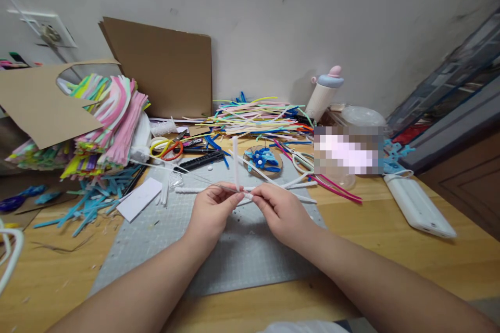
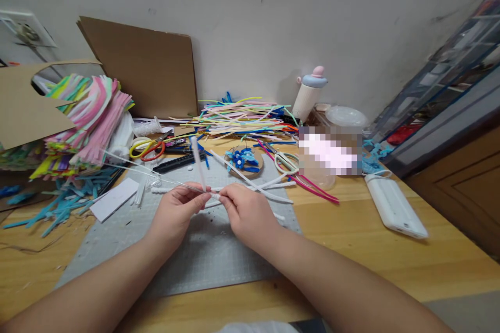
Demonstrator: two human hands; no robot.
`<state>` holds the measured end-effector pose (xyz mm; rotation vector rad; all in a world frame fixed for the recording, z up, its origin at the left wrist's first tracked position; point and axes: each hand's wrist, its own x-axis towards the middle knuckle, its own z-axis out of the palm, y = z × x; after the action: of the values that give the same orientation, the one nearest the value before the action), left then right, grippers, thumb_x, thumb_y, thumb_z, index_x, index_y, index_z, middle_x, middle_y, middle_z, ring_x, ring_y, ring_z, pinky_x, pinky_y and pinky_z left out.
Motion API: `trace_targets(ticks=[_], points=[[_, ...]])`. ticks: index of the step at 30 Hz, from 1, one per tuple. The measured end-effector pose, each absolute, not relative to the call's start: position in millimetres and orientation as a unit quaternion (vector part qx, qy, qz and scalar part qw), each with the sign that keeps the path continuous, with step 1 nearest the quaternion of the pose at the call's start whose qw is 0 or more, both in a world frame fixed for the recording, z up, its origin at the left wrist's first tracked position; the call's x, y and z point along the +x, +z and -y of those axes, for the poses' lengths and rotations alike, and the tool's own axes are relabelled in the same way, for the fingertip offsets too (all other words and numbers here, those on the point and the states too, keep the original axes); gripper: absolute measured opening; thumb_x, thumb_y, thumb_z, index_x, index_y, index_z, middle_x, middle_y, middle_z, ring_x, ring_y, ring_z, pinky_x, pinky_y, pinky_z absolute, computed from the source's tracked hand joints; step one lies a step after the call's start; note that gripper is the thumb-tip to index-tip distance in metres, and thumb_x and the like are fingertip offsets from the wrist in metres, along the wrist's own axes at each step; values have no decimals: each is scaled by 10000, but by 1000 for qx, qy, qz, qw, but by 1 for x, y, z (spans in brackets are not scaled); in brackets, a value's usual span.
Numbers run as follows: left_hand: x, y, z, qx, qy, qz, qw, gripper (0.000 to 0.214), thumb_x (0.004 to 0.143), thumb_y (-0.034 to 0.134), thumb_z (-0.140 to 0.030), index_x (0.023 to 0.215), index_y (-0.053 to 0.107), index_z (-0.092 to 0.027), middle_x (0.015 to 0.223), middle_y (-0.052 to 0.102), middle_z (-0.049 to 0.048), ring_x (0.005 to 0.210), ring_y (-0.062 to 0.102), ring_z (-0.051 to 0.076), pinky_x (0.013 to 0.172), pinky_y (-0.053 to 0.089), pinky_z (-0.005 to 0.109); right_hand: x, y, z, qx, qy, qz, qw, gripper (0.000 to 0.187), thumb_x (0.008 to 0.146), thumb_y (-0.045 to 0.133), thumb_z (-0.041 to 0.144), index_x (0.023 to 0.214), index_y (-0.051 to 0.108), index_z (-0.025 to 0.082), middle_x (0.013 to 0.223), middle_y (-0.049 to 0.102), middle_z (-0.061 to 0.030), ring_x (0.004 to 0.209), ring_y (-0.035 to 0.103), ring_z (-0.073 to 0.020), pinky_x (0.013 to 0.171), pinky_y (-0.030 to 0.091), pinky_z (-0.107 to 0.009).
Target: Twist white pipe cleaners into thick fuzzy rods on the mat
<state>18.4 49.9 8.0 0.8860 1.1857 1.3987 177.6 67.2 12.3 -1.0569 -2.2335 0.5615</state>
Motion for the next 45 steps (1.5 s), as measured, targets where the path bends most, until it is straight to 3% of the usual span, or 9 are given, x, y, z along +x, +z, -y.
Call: trace_targets(ticks=[3,6,10,24,32,36,45], points=[[16,5,-51,362,609,-487,510,215,574,766,-250,723,649,-150,743,679,28,563,536,93,522,409,205,178,12,-66,-392,182,839,330,142,850,524,233,989,527,203,881,592,-42,767,549,-161,643,404,-260],[14,3,-53,359,609,-480,519,211,587,760,-248,742,657,-148,744,676,24,548,516,81,514,395,202,180,11,-68,-378,152,847,343,51,863,492,196,894,533,199,828,567,-37,762,536,-157,653,401,-261],[14,0,-55,343,612,-464,541,200,594,759,-261,722,660,-142,689,650,4,494,471,57,504,382,206,181,10,-70,-365,134,850,356,99,890,453,191,860,547,198,808,562,-41,764,534,-153,663,407,-261],[18,2,-51,326,564,-436,621,198,566,781,-261,679,679,-135,700,659,33,543,539,98,548,449,243,181,5,-67,-333,156,844,389,140,876,459,141,787,559,182,721,506,-22,678,483,-130,603,390,-245],[12,-3,-54,379,585,-445,562,186,683,703,-327,717,681,-146,659,635,6,558,510,82,605,418,225,179,7,-69,-339,179,830,405,72,859,495,149,812,538,183,734,516,-20,713,491,-141,637,380,-260],[12,-2,-54,370,596,-471,534,178,647,734,-302,718,679,-148,770,664,16,575,513,74,585,407,211,179,7,-69,-351,176,834,387,68,862,489,161,821,537,184,757,520,-22,722,490,-141,637,374,-262],[16,6,-52,365,608,-464,530,211,579,768,-226,757,674,-161,758,698,16,641,568,103,601,423,215,180,7,-70,-341,194,832,392,87,879,471,172,857,553,194,775,545,-27,748,512,-145,666,388,-265]])
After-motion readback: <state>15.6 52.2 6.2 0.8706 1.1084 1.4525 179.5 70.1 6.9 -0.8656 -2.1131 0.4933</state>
